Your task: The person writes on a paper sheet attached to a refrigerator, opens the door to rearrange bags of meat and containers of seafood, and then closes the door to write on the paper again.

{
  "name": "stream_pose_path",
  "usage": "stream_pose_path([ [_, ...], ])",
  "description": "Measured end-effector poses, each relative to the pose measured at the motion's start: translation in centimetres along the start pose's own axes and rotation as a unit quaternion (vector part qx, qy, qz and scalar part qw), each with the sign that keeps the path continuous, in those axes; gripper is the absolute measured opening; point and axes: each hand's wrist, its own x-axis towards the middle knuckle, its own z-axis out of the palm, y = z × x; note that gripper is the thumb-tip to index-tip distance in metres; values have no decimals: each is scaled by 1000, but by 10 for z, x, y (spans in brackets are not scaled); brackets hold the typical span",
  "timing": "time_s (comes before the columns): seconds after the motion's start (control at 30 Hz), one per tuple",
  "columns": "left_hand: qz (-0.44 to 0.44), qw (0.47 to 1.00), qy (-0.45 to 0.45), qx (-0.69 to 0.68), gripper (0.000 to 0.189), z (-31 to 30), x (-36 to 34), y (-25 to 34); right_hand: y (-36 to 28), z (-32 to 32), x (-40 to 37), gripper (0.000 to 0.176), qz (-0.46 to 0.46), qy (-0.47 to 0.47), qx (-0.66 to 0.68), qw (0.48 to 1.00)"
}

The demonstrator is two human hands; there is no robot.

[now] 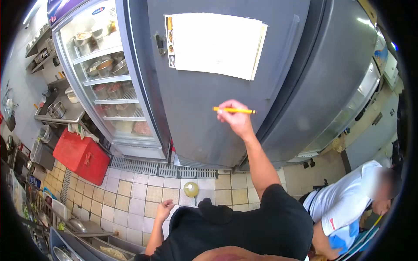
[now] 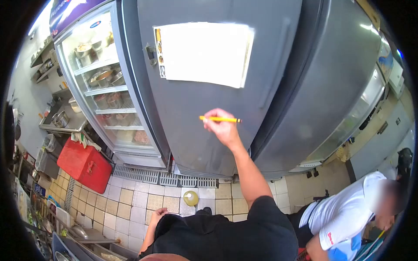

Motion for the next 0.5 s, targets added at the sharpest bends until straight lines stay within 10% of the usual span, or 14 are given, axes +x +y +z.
stream_pose_path([
  [0.3, -125, 964, 234, -4, 29, 1, -71, -81, -56, 8, 165, 6, -305, 54, 59, 949],
  [0.5, -345, 926, 146, -39, 30, 16, -117, -133, -40, 11, 235, 7, -391, 129, -12, 911],
])
